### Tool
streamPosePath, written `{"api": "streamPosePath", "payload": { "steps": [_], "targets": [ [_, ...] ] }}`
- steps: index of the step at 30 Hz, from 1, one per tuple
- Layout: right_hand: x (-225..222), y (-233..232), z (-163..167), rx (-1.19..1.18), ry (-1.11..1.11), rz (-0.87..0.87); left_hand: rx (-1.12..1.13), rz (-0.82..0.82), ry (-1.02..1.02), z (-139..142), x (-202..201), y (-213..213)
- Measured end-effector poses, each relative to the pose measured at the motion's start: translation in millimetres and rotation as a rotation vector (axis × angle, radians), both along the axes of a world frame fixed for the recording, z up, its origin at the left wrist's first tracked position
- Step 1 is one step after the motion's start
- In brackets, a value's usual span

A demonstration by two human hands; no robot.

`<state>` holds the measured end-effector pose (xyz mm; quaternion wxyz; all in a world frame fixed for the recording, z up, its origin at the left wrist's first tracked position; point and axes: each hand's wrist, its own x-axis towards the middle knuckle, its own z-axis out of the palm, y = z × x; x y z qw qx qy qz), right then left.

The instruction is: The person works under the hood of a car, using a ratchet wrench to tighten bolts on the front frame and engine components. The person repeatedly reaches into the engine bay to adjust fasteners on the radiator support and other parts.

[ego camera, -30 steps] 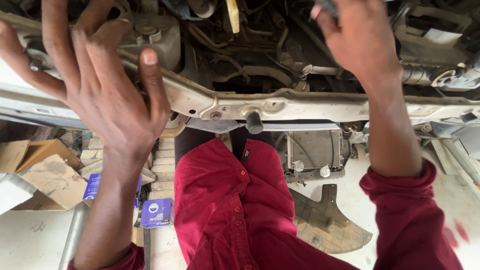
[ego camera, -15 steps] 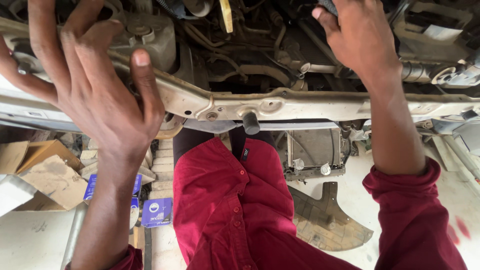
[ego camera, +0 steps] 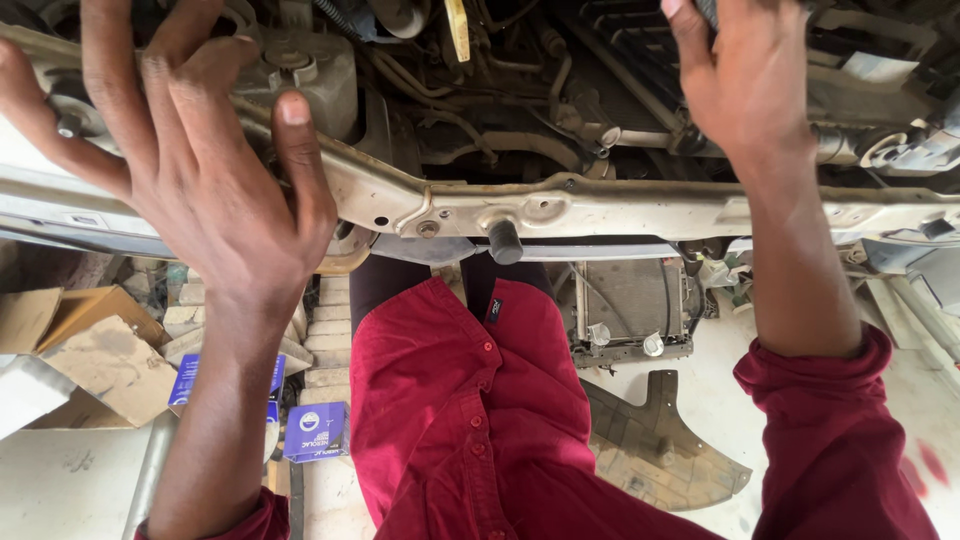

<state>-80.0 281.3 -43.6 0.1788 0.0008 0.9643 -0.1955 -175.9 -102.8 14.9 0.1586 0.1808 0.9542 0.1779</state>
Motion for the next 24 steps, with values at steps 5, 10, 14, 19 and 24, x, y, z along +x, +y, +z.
{"api": "streamPosePath", "payload": {
  "steps": [5,10,14,19,24],
  "targets": [
    [-1,-7,14,0.066,0.102,0.044,-0.011,-0.062,0.191,-17,-3,-2],
    [-1,-12,36,-0.085,-0.223,-0.272,0.034,-0.011,0.093,-6,0,-1],
    [17,-17,54,-0.155,0.070,-0.277,0.069,-0.061,0.165,13,-9,7],
    [48,-24,77,0.021,0.000,-0.410,0.153,-0.055,0.212,31,-10,10],
    [101,-42,125,-0.285,0.220,-0.736,0.209,-0.069,0.294,50,-4,13]
  ]
}}
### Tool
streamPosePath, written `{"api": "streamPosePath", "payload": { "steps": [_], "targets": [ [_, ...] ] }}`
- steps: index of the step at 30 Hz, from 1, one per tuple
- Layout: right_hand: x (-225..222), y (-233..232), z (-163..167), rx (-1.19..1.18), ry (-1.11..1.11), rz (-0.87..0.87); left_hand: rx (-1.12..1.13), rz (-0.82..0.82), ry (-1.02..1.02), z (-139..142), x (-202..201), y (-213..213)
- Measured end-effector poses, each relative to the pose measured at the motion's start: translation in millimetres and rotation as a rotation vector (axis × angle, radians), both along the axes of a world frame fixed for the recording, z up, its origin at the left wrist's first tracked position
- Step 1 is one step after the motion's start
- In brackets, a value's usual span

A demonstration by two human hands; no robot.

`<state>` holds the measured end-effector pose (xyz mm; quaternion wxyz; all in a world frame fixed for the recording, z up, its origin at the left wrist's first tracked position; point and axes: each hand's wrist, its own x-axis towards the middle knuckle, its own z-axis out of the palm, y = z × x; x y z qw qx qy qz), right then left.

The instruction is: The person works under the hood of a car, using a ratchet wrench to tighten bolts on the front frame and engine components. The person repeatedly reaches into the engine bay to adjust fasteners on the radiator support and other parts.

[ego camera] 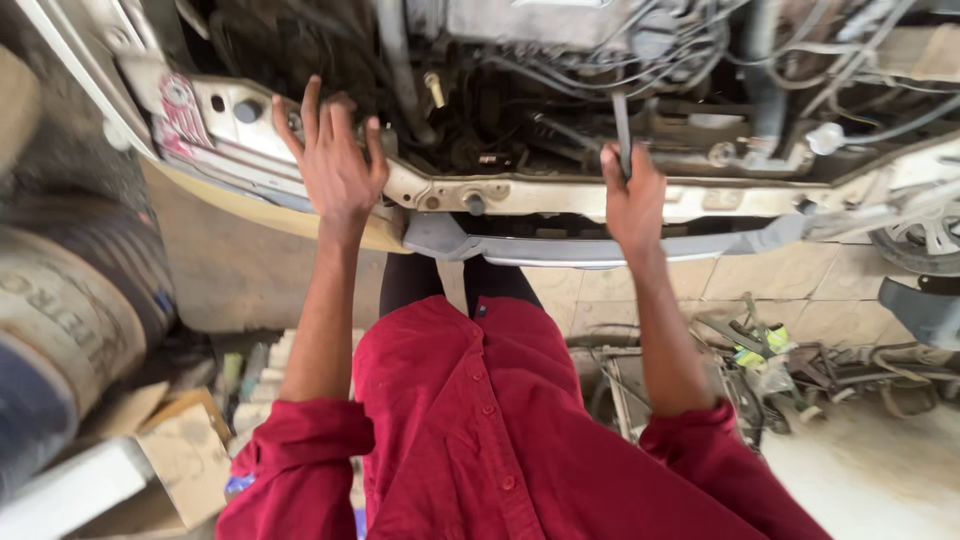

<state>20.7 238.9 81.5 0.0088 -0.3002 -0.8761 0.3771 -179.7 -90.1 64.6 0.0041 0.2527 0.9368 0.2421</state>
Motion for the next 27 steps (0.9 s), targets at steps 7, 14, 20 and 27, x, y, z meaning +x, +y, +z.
{"api": "streamPosePath", "payload": {
  "steps": [7,14,20,27],
  "targets": [
    [90,-33,61,-0.142,0.257,-0.372,0.014,-0.046,0.068,9,7,1],
    [148,-78,86,-0.221,0.317,-0.512,0.098,-0.114,0.110,9,21,-12],
    [171,-102,95,-0.415,0.460,-0.742,0.141,-0.090,0.189,18,15,-19],
    [195,-119,101,-0.419,0.575,-0.927,-0.109,-0.235,0.254,22,-24,-50]
  ]
}}
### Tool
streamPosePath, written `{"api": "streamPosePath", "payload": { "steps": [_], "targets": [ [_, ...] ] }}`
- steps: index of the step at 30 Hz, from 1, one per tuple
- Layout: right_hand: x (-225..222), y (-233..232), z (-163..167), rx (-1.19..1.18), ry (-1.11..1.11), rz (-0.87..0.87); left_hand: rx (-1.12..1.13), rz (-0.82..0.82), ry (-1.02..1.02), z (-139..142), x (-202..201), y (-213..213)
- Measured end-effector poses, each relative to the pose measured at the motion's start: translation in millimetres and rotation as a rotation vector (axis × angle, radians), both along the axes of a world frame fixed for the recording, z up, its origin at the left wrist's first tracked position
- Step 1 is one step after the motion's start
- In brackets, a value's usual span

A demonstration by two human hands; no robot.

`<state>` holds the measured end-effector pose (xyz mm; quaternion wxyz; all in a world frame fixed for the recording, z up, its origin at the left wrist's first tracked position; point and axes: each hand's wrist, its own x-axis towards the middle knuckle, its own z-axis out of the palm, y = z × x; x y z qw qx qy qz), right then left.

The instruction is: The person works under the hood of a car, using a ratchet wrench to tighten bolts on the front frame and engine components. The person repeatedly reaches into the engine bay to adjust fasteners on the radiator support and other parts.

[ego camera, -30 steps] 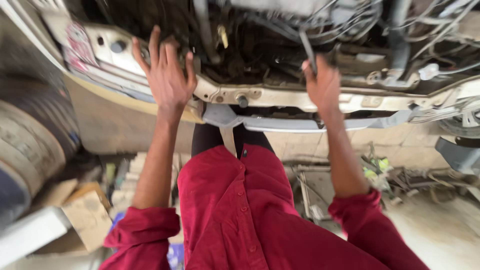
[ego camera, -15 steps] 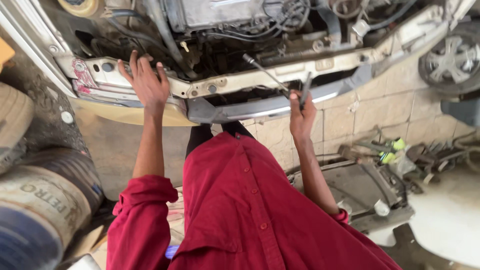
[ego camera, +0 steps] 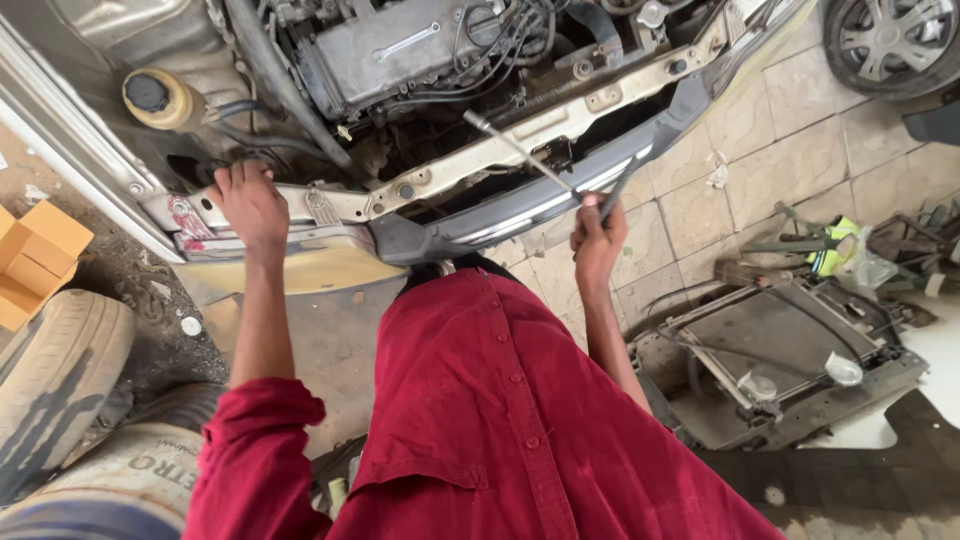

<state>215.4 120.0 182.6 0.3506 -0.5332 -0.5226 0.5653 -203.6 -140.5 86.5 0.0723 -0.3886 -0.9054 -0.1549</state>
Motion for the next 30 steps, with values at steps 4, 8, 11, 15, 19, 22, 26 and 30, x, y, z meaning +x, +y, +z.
{"api": "streamPosePath", "payload": {
  "steps": [4,8,11,15,19,22,26,30],
  "targets": [
    [11,-5,10,-0.052,0.128,-0.115,-0.097,-0.132,-0.018,2,-18,-9],
    [26,-15,19,-0.032,0.109,-0.183,-0.146,-0.263,-0.014,-1,-23,-13],
    [38,-22,22,-0.020,0.109,-0.237,-0.226,-0.281,-0.040,-5,-22,-18],
    [48,-26,25,0.044,0.113,-0.307,-0.232,-0.253,0.033,-5,-26,-30],
    [57,-25,32,0.074,0.151,-0.318,-0.310,-0.220,0.034,3,-36,-40],
    [63,-23,37,0.073,0.153,-0.339,-0.314,-0.235,0.040,7,-38,-42],
    [73,-18,40,0.095,0.130,-0.340,-0.369,-0.181,0.070,6,-30,-36],
    [83,-5,37,0.154,0.086,-0.293,-0.449,-0.096,0.214,0,-20,-25]
  ]
}}
